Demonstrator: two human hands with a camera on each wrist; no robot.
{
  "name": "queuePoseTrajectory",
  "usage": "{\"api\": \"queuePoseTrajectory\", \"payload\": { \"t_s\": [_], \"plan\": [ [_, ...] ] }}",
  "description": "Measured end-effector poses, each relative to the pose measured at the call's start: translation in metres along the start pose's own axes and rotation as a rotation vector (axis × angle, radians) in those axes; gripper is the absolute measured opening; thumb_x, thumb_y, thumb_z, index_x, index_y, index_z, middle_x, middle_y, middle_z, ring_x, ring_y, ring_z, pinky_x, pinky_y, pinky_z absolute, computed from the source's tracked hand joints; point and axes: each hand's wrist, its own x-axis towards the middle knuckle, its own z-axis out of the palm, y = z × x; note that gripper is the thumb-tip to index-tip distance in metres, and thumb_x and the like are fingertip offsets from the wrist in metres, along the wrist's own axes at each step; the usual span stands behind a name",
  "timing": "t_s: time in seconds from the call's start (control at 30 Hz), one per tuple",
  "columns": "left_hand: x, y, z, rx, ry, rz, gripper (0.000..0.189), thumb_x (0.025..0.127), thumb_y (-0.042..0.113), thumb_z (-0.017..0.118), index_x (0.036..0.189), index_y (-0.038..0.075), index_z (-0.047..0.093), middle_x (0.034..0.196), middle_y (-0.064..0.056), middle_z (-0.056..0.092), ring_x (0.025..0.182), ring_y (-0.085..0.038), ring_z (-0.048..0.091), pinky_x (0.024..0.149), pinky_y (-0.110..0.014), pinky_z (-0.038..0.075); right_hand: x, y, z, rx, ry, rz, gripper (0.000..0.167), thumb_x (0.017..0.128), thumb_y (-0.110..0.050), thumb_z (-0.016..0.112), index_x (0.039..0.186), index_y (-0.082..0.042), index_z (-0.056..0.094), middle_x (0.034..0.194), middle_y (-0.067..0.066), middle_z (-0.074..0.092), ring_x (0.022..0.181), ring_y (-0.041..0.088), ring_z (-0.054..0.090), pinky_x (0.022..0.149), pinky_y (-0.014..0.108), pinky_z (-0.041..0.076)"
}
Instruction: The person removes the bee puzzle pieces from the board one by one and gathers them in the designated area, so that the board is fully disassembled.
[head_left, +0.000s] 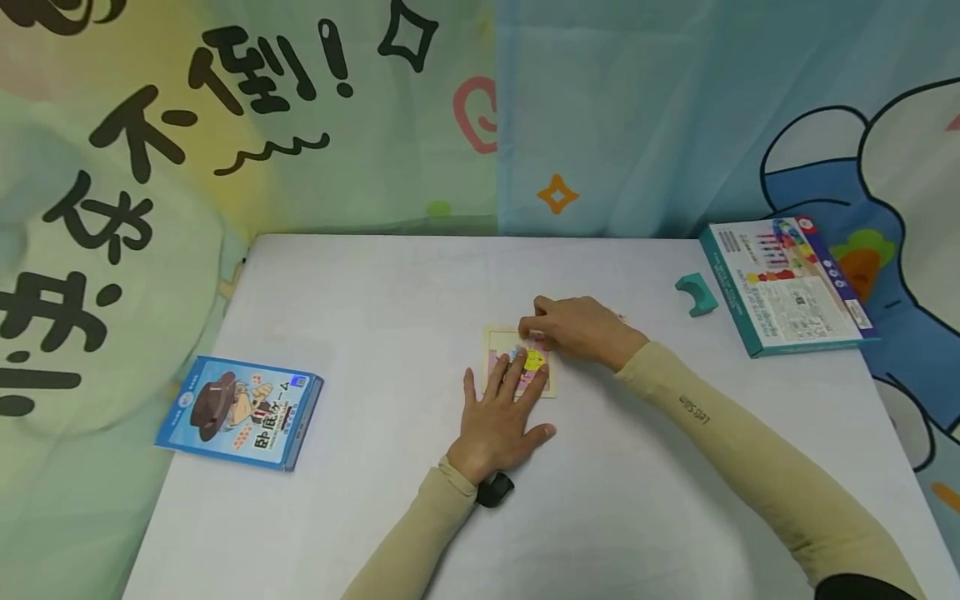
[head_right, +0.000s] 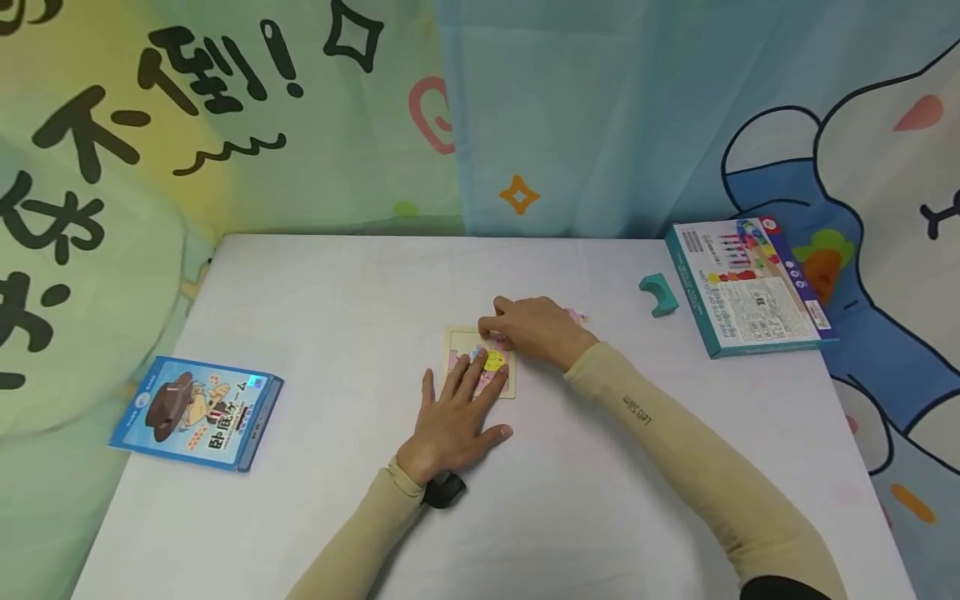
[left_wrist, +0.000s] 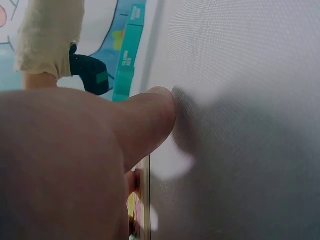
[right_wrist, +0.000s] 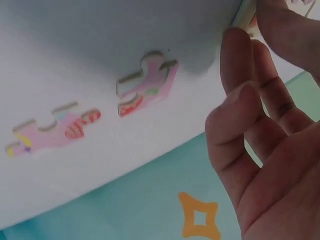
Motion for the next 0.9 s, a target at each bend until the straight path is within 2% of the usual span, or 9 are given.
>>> {"api": "queuePoseTrajectory", "payload": {
  "t_s": [0.13,0.4,0.7,0.9],
  "plan": [
    [0.0006,-0.0003,0.0011,-0.002,0.005,0.000,0.081,0.104,0.064,0.053,0.171,0.033,0.019,0.181,-0.001,-0.004,0.168,-0.029,0.002,0.126,-0.074,0.006,-0.0003,-0.0010,-0.0003,-0.063,0.025,-0.017,0.019,0.098,-0.018,0.077,0.114,-0.027,0.071,0.103,0.006,0.065,0.079,0.024,0.069,0.070,0.045,0.061],
    [0.0003,-0.0008,0.0012,0.007,0.006,-0.001,0.081,0.104,0.065,0.052,0.171,0.034,0.020,0.181,0.000,-0.003,0.168,-0.028,0.002,0.126,-0.073,0.007,0.0013,-0.0022,-0.0025,-0.120,0.043,-0.044,0.016,0.098,-0.019,0.077,0.111,-0.025,0.069,0.098,0.008,0.065,0.074,0.024,0.068,0.068,0.043,0.062],
    [-0.0016,0.0015,-0.0034,0.010,0.002,-0.004,0.078,0.104,0.063,0.053,0.171,0.033,0.024,0.181,-0.001,0.002,0.168,-0.029,0.005,0.126,-0.072,0.008,0.0001,-0.0021,-0.0039,-0.135,-0.023,-0.040,0.025,0.096,-0.018,0.080,0.114,-0.025,0.064,0.099,0.006,0.062,0.074,0.023,0.066,0.067,0.042,0.062],
    [-0.0025,0.0017,-0.0054,0.005,0.007,-0.005,0.078,0.105,0.062,0.053,0.171,0.033,0.024,0.181,-0.001,0.003,0.168,-0.029,0.006,0.127,-0.072,0.008,0.0012,-0.0028,-0.0038,-0.104,0.004,-0.046,0.025,0.093,-0.017,0.081,0.109,-0.022,0.063,0.092,0.003,0.060,0.069,0.020,0.061,0.063,0.042,0.059]
  ]
}}
